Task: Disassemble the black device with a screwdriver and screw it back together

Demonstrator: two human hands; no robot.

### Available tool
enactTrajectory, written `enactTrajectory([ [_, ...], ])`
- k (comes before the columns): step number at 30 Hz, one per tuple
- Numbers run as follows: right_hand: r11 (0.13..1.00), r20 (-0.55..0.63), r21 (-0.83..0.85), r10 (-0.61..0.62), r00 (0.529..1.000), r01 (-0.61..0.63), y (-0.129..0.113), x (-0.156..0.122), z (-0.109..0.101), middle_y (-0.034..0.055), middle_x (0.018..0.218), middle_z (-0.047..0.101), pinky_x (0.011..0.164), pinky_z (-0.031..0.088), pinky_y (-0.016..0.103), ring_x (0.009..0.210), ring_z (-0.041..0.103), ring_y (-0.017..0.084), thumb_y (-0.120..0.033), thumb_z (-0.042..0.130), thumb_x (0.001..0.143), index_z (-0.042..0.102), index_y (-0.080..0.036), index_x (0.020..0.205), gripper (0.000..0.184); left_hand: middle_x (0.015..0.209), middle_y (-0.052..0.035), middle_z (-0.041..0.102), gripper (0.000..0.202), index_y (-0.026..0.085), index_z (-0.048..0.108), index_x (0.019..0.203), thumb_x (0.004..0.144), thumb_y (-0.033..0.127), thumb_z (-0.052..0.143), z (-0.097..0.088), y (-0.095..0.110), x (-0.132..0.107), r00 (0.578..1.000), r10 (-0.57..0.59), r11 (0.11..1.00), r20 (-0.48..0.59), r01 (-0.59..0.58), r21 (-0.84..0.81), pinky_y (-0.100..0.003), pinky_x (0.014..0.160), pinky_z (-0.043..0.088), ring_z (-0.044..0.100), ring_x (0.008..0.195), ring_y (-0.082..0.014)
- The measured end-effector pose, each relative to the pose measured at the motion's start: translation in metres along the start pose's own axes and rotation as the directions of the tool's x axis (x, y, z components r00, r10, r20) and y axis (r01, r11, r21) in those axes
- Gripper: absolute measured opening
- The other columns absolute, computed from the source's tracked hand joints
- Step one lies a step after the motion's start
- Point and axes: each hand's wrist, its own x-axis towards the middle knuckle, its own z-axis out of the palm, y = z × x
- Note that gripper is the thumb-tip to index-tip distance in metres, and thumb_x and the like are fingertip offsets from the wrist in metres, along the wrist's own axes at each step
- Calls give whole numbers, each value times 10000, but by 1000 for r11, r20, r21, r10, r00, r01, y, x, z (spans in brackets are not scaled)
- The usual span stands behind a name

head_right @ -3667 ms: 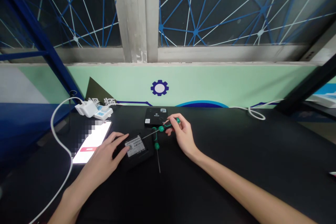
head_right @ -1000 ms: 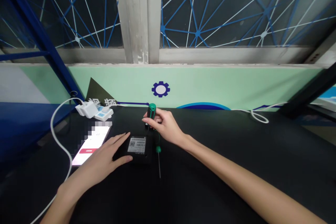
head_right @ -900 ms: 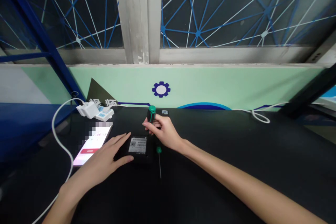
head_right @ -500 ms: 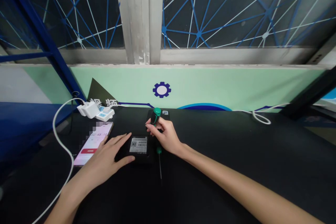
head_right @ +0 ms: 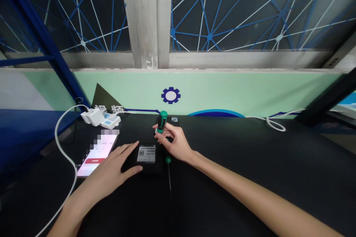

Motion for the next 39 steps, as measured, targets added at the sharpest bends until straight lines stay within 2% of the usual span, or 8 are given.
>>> enactTrajectory([
  [3,1000,9,-10,17,1000,-17,3,0,1,75,804,723,638,603,312,650,684,165,-439,640,906,681,-142,1115,365,1543,-64,432,741,312,321,1536,906,663,489,0,0,0,1000,2,1000,-10,-2,-15,-468,1106,384,383,1420,-323],
  [9,999,-6,-46,2,1000,-2,11,-1,2,96,810,772,648,629,326,670,727,197,-458,677,876,731,-153,836,312,1535,-63,442,733,307,317,1538,914,653,484,2,-2,-1,999,19,1000,-25,-20,-17,-451,1103,393,400,1409,-315],
  [17,999,-41,-46,-2,999,0,15,-1,3,82,763,758,649,629,322,686,735,206,-433,697,867,691,-166,741,296,1542,-58,429,738,289,308,1544,917,634,490,-2,3,-1,1000,-9,1000,17,10,-14,-451,1096,405,400,1405,-310],
  [24,999,-49,-55,-2,999,-1,16,-2,3,65,737,744,649,615,324,674,726,207,-422,722,849,656,-180,724,280,1538,-66,436,740,303,312,1540,914,667,466,0,1,-1,1000,16,1000,-11,-16,-14,-449,1076,419,410,1398,-320],
  [29,998,-84,-68,-10,996,4,19,-2,3,51,719,734,636,597,319,653,713,202,-407,734,839,612,-192,701,283,1552,-62,415,748,301,298,1545,914,660,472,-1,1,-1,1000,-6,1000,18,6,-18,-454,1094,401,383,1415,-318],
  [33,996,-110,-90,-19,994,10,22,-2,4,38,684,713,607,582,305,630,700,196,-419,741,824,579,-195,682,311,1551,-68,413,746,307,300,1544,913,668,468,1,-1,-1,1000,10,999,1,-10,-30,-463,1091,405,384,1415,-323],
  [39,995,-132,-101,-37,990,24,27,-1,4,19,667,682,607,578,295,625,683,185,-419,755,811,580,-194,694,307,1562,-57,398,748,321,287,1546,911,671,469,3,-3,-1,1000,2,1000,6,-1,-20,-475,1096,406,369,1426,-326],
])
